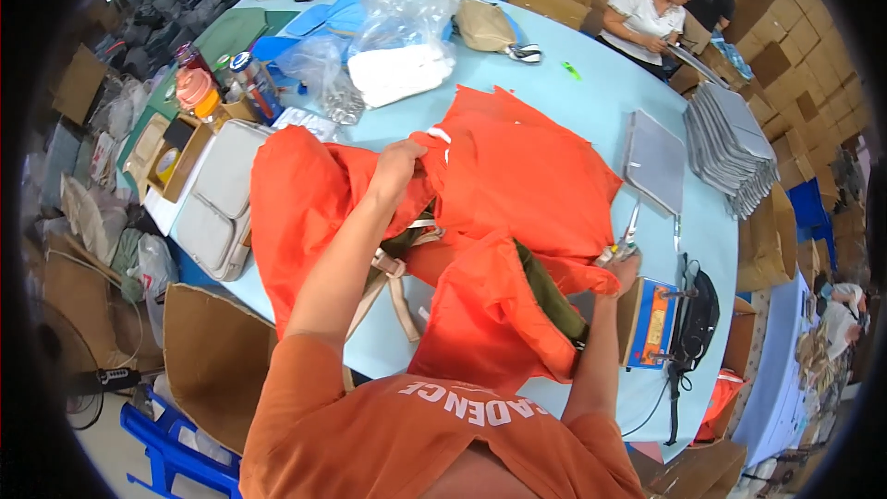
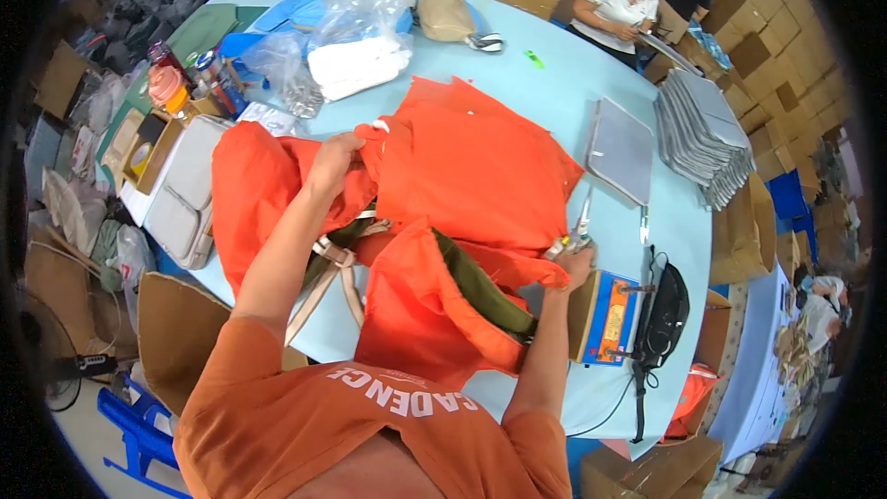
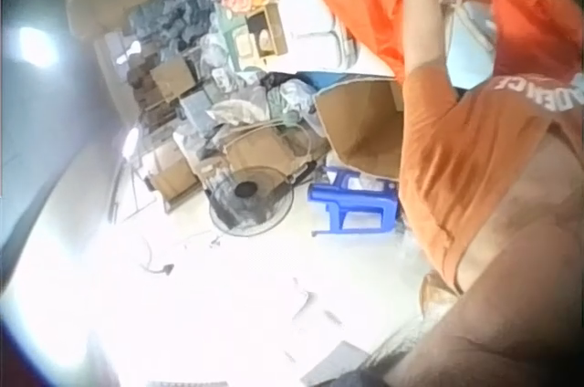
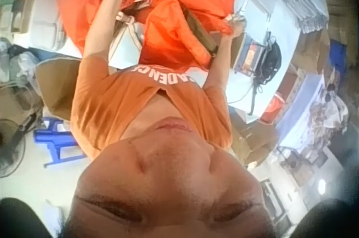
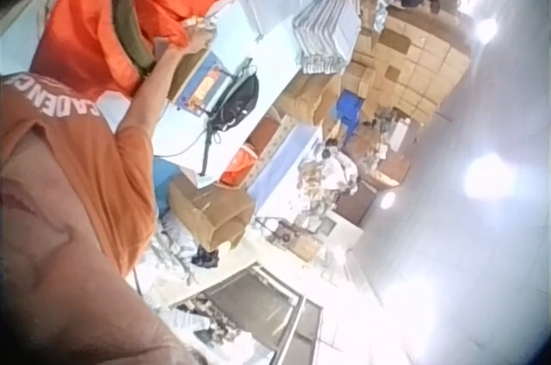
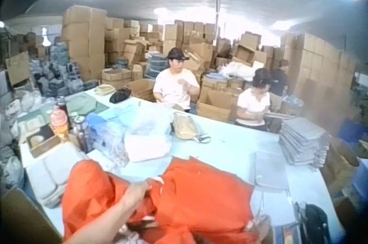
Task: Inspecting orange fabric bags, trimming loose threads with scissors, and turning them right-side out.
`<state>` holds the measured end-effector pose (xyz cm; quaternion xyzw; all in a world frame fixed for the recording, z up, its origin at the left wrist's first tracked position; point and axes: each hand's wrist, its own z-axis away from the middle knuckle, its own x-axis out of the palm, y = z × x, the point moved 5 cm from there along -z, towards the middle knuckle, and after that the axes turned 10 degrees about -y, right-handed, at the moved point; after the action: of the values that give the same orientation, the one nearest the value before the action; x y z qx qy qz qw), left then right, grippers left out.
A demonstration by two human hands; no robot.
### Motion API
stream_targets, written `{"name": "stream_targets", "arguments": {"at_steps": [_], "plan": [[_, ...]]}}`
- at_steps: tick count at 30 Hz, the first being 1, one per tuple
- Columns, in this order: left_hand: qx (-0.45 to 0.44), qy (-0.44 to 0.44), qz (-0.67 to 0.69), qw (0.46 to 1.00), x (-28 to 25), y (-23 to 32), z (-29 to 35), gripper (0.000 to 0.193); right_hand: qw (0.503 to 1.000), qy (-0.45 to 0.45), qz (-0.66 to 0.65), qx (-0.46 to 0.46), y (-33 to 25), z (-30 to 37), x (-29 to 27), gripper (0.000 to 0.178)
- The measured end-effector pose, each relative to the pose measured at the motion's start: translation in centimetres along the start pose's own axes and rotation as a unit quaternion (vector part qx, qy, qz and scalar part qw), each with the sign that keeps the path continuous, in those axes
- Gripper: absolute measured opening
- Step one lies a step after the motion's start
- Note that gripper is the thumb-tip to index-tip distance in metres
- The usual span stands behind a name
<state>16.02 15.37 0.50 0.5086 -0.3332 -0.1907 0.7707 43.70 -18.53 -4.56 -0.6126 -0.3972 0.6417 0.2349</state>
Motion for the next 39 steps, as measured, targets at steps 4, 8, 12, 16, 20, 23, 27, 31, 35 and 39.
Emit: {"name": "stream_targets", "arguments": {"at_steps": [4, 8, 12, 16, 20, 23, 27, 31, 35, 39], "plan": [[0.143, 0.025, 0.042, 0.988, -0.3, 0.3, 2.5, 0.013, 1.0, -0.014, 0.026, -0.003, 6.5, -4.0, 1.3, 0.048], [0.176, 0.079, 0.222, 0.956, -3.6, -4.8, 3.4, 0.018, 0.989, -0.007, 0.149, 0.023, 2.1, -0.2, 1.6, 0.05], [0.14, 0.124, 0.214, 0.959, -3.9, -5.3, 1.2, 0.016, 0.981, -0.027, 0.191, 0.01, 2.3, -0.1, 2.0, 0.045], [0.124, 0.267, -0.21, 0.932, -2.7, -1.7, 3.3, 0.032, 0.969, -0.032, 0.243, -0.011, -1.5, 0.1, -0.4, 0.04], [0.105, 0.122, -0.206, 0.965, 0.6, -6.0, 6.0, 0.031, 0.961, -0.076, 0.25, -0.086, -10.0, 1.7, -3.0, 0.037], [0.114, 0.067, -0.214, 0.968, 2.3, -6.0, 7.1, 0.022, 0.946, -0.247, 0.121, -0.172, -15.3, 3.7, -0.9, 0.03], [0.183, -0.018, -0.171, 0.968, 5.2, -5.0, 7.1, 0.012, 0.883, -0.416, 0.001, -0.216, -19.6, 9.1, 6.4, 0.027], [0.074, -0.1, -0.04, 0.991, 8.1, -5.1, 6.4, 0.019, 0.874, -0.294, 0.239, -0.305, -19.3, 9.2, 10.7, 0.03], [0.183, -0.041, -0.056, 0.981, 8.0, -7.7, 4.6, 0.014, 0.894, -0.298, 0.196, -0.273, -19.6, 8.9, 10.3, 0.028], [0.118, 0.006, -0.331, 0.936, 9.2, -5.2, 6.3, 0.019, 0.939, -0.262, -0.024, -0.223, -18.8, 6.9, 8.9, 0.023]]}}
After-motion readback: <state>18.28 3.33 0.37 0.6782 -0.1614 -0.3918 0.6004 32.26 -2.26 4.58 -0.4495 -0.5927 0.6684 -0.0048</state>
